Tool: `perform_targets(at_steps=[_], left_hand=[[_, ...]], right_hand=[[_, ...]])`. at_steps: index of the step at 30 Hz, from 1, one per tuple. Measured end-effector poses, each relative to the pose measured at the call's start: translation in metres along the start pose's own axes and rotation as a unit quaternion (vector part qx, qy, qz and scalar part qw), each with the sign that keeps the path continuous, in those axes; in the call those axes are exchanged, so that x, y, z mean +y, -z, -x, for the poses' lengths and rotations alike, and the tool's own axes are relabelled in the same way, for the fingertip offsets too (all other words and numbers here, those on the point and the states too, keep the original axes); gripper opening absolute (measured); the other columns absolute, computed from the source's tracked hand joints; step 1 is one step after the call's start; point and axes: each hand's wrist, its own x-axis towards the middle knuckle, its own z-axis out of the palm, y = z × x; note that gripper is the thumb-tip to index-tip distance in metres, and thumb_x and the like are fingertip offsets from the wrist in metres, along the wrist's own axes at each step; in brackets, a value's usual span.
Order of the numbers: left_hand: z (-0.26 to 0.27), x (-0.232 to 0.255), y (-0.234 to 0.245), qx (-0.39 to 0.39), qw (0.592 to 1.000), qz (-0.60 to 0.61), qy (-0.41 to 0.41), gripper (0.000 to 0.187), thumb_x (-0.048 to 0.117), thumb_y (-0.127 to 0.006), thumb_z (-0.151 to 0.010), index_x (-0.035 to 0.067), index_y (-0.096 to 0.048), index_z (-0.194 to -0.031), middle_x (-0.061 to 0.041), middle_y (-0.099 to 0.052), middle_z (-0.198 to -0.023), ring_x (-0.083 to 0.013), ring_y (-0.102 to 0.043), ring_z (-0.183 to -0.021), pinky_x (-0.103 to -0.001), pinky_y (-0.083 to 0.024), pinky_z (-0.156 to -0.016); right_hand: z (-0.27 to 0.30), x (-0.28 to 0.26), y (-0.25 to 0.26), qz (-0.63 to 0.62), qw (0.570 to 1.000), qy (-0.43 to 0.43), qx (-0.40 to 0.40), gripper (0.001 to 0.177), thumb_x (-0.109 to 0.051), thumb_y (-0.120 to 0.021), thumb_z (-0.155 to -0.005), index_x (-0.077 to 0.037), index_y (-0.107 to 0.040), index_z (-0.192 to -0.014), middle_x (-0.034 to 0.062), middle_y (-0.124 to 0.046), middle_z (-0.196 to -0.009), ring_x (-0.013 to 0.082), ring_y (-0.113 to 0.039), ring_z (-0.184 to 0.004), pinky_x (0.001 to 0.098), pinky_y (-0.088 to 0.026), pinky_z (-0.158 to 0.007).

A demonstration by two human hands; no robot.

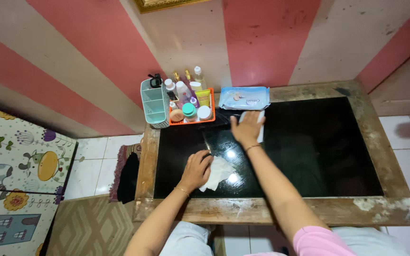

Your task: The person wipes a black tabletop and a gold-framed mirror using wet wipes. They repeatedly clean the table surface, then wipe the mirror, and return to the table, continuing to wipe until the end of the clip.

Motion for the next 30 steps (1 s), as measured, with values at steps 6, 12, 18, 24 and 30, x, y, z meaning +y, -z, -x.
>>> perform_targets(at_steps=[6,12,18,24,30], left_hand=[[0.000,-0.001,-0.001,0.007,1.000,0.004,-0.002,0.034,0.005,-0.068,-0.083,0.005,-0.063,-0.116,-0.018,-0.059,-0.129,-0.0368,-0.056,-0.124,-0.048,-0.043,-0.104],[0.000,0.000,0.002,0.006,1.000,0.018,0.003,0.034,0.005,-0.067,-0.083,0.004,-0.063,-0.117,-0.017,-0.060,-0.127,-0.0358,-0.057,-0.122,-0.047,-0.044,-0.104],[-0.001,0.005,0.007,0.005,1.000,0.018,0.011,0.034,0.005,-0.066,-0.084,0.003,-0.063,-0.118,-0.016,-0.060,-0.126,-0.0349,-0.057,-0.122,-0.047,-0.043,-0.104],[-0.005,0.006,0.007,-0.006,1.000,0.020,0.021,0.033,0.006,-0.066,-0.085,0.002,-0.063,-0.118,-0.016,-0.061,-0.126,-0.0343,-0.057,-0.122,-0.046,-0.044,-0.104],[-0.007,0.008,0.004,-0.023,0.999,0.017,0.043,0.036,0.007,-0.065,-0.084,0.002,-0.063,-0.120,-0.017,-0.061,-0.127,-0.0356,-0.056,-0.123,-0.047,-0.043,-0.104]], right_hand=[[-0.003,-0.058,0.010,-0.029,0.996,0.066,-0.050,0.074,-0.053,-0.031,-0.106,0.003,-0.044,-0.151,0.0213,-0.040,-0.160,0.0379,-0.025,-0.151,0.0611,-0.013,-0.124],[0.022,-0.030,0.043,-0.048,0.938,0.344,0.003,0.060,-0.040,-0.033,-0.106,-0.005,-0.045,-0.153,0.0204,-0.040,-0.158,0.0294,-0.031,-0.148,0.0622,-0.020,-0.115],[0.088,0.045,0.073,-0.114,0.819,0.553,-0.101,0.053,-0.035,-0.043,-0.104,-0.010,-0.049,-0.151,0.0170,-0.047,-0.154,0.0338,-0.042,-0.143,0.0620,-0.027,-0.111],[-0.007,0.237,0.117,0.017,0.983,0.181,0.007,0.063,-0.048,-0.032,-0.101,-0.010,-0.046,-0.149,0.0171,-0.042,-0.157,0.0344,-0.039,-0.144,0.0721,-0.020,-0.109],[-0.039,0.265,0.096,0.009,0.997,0.008,0.082,0.057,-0.040,-0.032,-0.106,0.001,-0.052,-0.139,0.0256,-0.042,-0.158,0.0443,-0.037,-0.149,0.0784,-0.026,-0.103]])
